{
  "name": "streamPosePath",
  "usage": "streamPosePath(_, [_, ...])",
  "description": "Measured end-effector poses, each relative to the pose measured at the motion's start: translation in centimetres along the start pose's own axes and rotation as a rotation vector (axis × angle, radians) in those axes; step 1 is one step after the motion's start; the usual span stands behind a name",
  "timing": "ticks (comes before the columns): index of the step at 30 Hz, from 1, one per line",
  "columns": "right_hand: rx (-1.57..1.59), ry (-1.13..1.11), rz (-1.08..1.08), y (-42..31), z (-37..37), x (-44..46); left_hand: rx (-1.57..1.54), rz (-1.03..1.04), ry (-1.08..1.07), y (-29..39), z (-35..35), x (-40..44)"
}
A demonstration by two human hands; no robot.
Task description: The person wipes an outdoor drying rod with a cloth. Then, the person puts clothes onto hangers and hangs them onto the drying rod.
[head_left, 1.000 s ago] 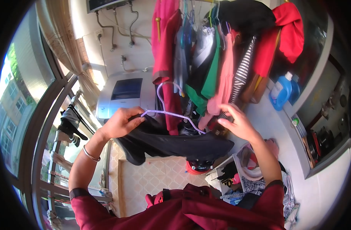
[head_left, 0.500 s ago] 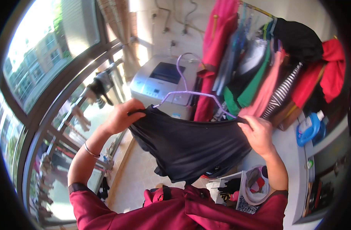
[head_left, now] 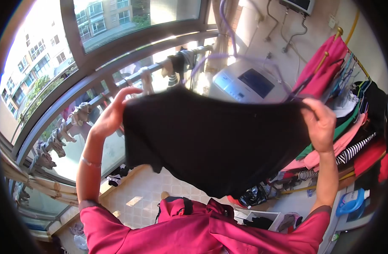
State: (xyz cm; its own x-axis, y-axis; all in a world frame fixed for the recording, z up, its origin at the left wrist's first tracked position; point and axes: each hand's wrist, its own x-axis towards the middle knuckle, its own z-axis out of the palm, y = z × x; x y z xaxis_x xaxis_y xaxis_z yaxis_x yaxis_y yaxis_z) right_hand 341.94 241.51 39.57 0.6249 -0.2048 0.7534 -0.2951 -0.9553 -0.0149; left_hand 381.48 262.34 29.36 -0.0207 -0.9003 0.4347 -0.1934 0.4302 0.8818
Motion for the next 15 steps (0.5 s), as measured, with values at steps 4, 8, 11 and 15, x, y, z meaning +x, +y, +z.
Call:
streamPosePath(4, [0.036,0.103,-0.015,-3.6,2.7,5.9,0.391,-0.255,0.231,-1.0,-4.3,-7.8])
streamPosePath(8, [0.048,0.240,-0.105,-7.8,6.4,13.1,0.118,-0.365,0.558,-4.1,-10.8,-17.2])
streamPosePath(11, [0.066,0.416,-0.213,-10.5,9.3,19.0,0.137,-0.489,0.572,-5.9,-13.6,-23.7])
streamPosePath(15, [0.011,0.481,-0.293,-11.8,11.3,27.0,0.370,-0.844,0.480,-7.0,-14.8,-29.8])
